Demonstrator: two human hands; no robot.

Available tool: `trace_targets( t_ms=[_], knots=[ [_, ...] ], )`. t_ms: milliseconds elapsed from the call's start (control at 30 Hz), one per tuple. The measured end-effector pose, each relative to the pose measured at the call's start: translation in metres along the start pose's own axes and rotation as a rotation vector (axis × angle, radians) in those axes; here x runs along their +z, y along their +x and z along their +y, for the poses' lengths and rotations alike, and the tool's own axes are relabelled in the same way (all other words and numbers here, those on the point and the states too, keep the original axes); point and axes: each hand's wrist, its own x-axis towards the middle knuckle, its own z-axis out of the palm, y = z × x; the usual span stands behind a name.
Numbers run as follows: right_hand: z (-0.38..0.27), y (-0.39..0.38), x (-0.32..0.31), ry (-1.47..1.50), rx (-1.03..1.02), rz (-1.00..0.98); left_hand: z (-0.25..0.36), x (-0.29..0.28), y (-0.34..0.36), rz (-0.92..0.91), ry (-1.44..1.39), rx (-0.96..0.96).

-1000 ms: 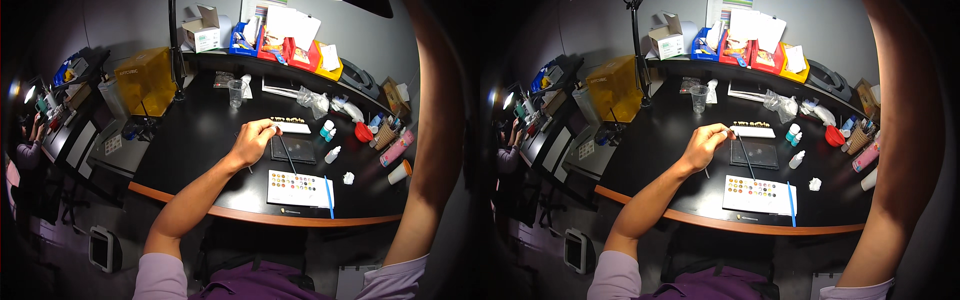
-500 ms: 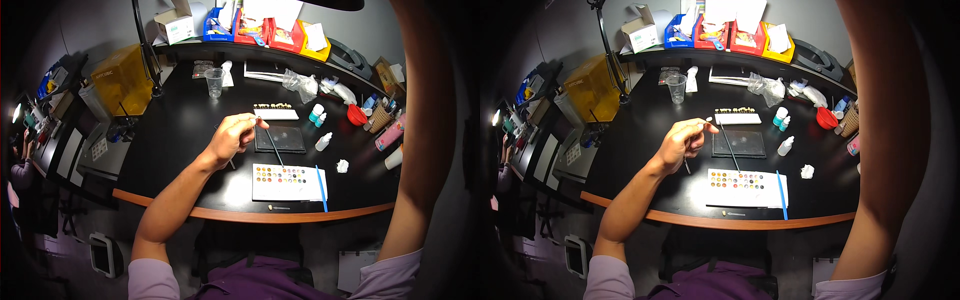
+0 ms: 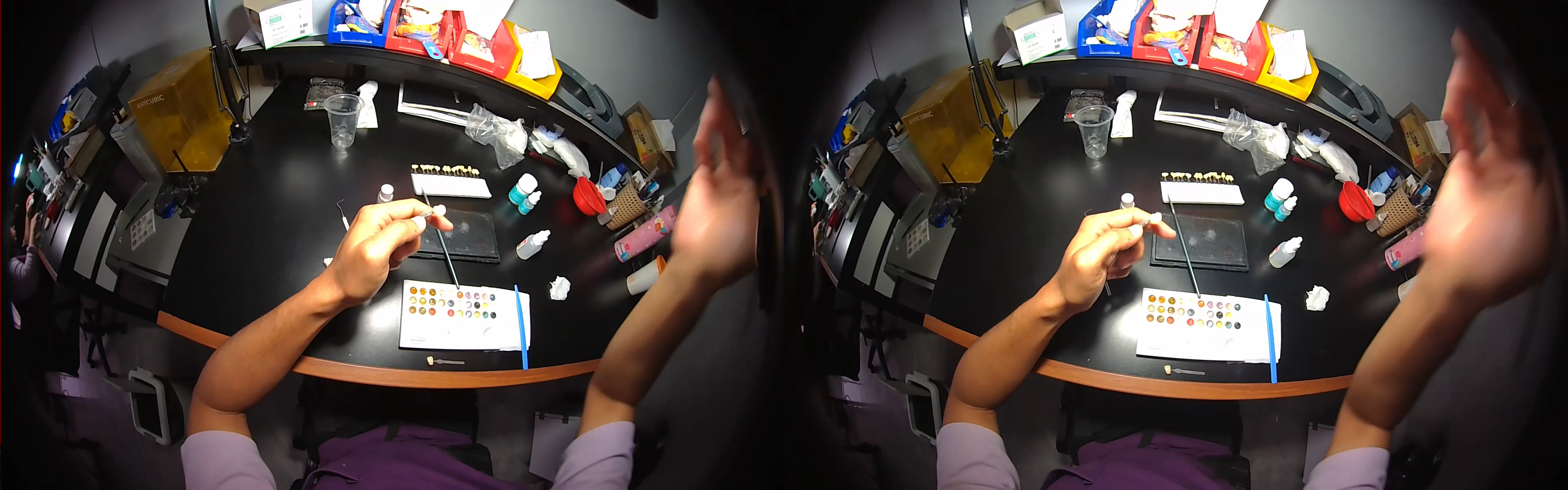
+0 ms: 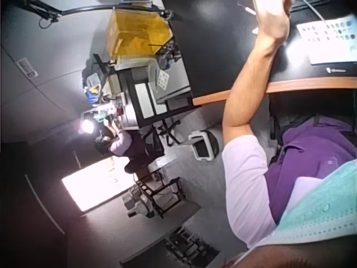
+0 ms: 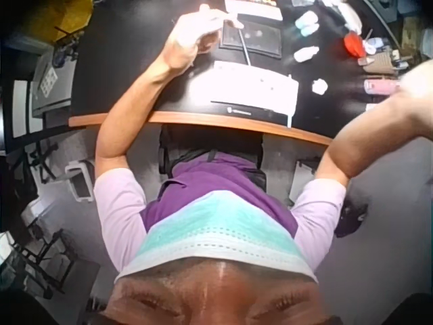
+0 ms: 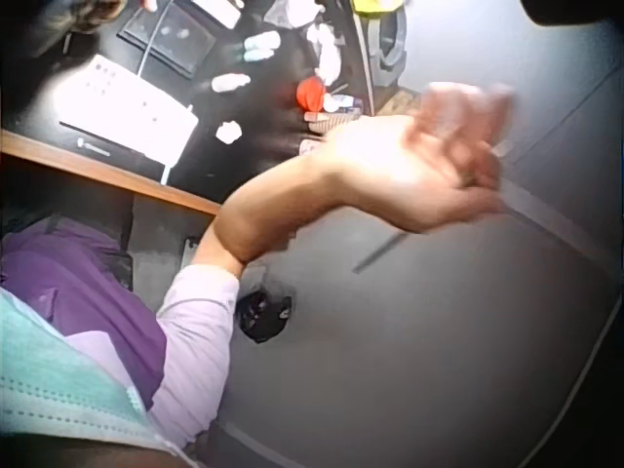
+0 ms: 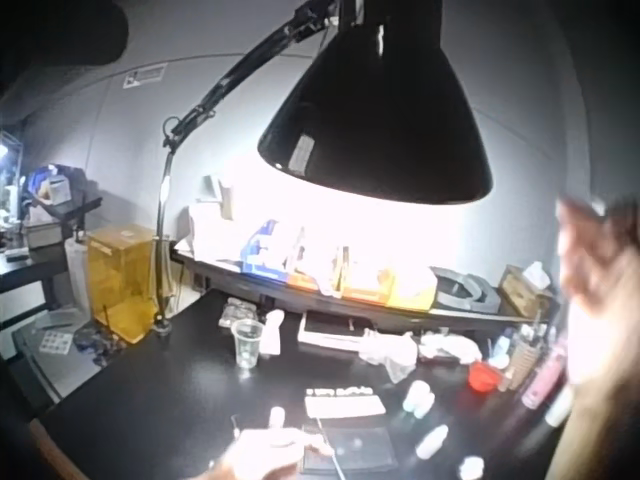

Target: The person holds an artificial tooth with tweezers and applies paint to it using a fine brush dipped into a palette.

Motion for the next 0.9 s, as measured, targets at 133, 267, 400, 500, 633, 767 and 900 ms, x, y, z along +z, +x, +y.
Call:
trace_targets(
  t_ms=[133,267,400,500,633,767,900],
  knots=[
    [0.056,-0.114,0.008,0.118,0.196,-0.052,-0.004,0.004,-0.006,-0.015,0.011,0.019],
    [0.072,-0.166,0.039,0.014,0.32,-0.013,-0.005,0.009,-0.008,-0.027,0.006,0.005],
    [0.081,-0.182,0.051,0.138,0.381,0.008,-0.006,0.011,-0.008,-0.022,0.008,-0.06],
    [0.089,-0.196,0.052,0.152,0.379,-0.023,-0.008,0.016,-0.007,0.01,0.021,-0.083],
    [0.099,-0.203,0.048,0.066,0.217,-0.139,-0.005,0.016,-0.009,-0.01,-0.007,-0.138],
    [0.095,-0.204,0.049,0.098,0.27,-0.102,-0.007,0.02,-0.008,0.04,0.066,-0.105],
    [0.095,-0.212,0.054,0.157,0.298,-0.075,-0.01,0.019,-0.009,0.019,0.009,-0.144]
  ],
)
